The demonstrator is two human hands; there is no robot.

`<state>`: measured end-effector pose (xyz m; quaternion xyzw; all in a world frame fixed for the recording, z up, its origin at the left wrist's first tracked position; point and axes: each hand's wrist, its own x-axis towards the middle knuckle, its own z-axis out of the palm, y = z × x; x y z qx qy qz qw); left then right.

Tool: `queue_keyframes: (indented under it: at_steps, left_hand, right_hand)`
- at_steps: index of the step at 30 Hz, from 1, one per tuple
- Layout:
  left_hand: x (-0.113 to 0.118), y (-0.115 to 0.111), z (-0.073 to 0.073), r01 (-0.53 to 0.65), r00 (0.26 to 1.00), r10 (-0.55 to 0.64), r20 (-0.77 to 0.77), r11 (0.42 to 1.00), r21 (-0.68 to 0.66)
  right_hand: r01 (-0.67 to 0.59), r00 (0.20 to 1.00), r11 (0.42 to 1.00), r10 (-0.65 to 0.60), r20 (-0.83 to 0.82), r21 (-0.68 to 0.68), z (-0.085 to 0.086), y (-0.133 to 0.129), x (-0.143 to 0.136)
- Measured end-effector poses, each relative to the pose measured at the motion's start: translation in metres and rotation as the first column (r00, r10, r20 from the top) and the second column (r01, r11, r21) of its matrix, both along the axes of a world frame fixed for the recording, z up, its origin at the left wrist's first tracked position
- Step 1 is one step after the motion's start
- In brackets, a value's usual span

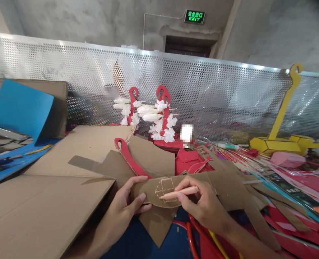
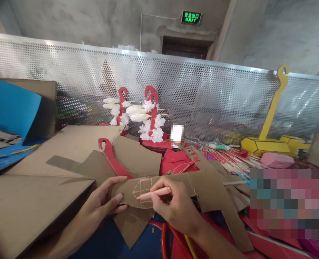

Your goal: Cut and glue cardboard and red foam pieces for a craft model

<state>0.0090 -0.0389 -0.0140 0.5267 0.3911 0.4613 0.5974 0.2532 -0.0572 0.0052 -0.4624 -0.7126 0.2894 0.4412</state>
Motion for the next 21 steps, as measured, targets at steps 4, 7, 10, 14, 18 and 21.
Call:
queue_keyframes:
  at_steps: [4,7,10,14,18,21]
  left_hand:
    - [-0.001,0.000,-0.001,0.005,1.000,-0.005,-0.012,1.000,0.003]
    - [-0.001,0.000,-0.001,0.006,1.000,-0.006,-0.014,1.000,0.001]
    - [0.000,0.001,-0.001,0.001,1.000,-0.001,-0.010,1.000,-0.005]
    - [0.000,0.002,0.000,0.009,1.000,-0.009,-0.002,1.000,-0.001]
    - [-0.001,0.002,0.000,-0.012,1.000,0.012,-0.001,1.000,-0.005]
    - [-0.001,0.002,0.000,-0.023,1.000,0.023,-0.013,1.000,-0.007]
  right_hand:
    - [0.007,1.000,1.000,-0.007,-0.006,-0.014,0.001,0.000,0.001]
    - [0.015,0.999,1.000,-0.016,-0.027,-0.024,0.001,0.000,0.002]
    - [0.024,0.999,0.999,-0.026,-0.041,-0.030,0.000,-0.002,0.001]
    - [0.020,0.996,0.999,-0.023,-0.084,-0.039,-0.001,-0.001,0.004]
    - [0.079,0.981,0.997,-0.079,-0.175,-0.002,0.002,0.007,0.016]
    - [0.167,0.979,0.984,-0.158,-0.129,0.066,0.007,0.014,0.030]
